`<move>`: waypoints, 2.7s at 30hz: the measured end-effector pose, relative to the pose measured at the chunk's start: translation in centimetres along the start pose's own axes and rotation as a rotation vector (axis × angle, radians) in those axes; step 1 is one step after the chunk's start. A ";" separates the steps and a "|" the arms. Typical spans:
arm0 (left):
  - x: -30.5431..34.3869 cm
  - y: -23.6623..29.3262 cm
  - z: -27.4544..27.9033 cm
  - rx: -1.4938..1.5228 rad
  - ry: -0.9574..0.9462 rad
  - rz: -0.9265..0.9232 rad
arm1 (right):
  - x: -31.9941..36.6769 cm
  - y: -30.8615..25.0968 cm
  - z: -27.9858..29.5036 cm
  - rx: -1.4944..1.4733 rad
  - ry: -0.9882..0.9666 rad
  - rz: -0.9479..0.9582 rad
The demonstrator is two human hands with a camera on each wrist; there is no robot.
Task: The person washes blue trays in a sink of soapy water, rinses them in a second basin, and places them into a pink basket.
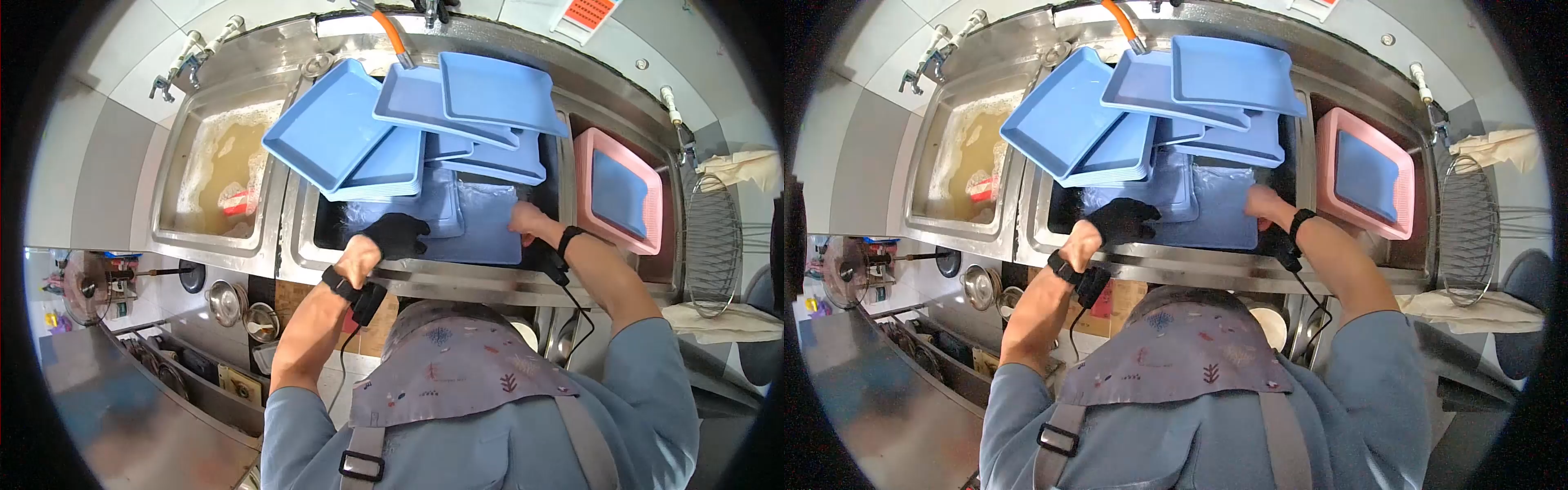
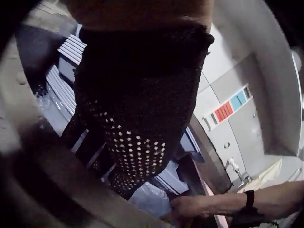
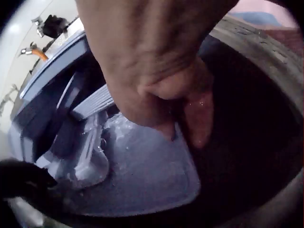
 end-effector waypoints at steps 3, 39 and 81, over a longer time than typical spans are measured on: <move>-1.9 0.1 -1.3 -0.069 -0.146 -0.035 | -3.0 1.1 -1.3 0.195 -0.047 -0.033; -6.7 14.1 2.1 0.031 0.038 -0.513 | 12.1 -5.9 5.2 -0.624 0.543 0.282; -11.0 15.7 8.7 0.465 0.150 -0.321 | 33.0 11.0 18.3 -0.655 1.263 0.768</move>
Point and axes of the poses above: each hand's wrist, its own x-axis away from the middle knuckle, its own z-axis out of the back of the hand, y = z × x, the point moved 3 cm from there along -x, towards the middle knuckle, and after that the axes turned 11 degrees about z, right-handed, at the moved point
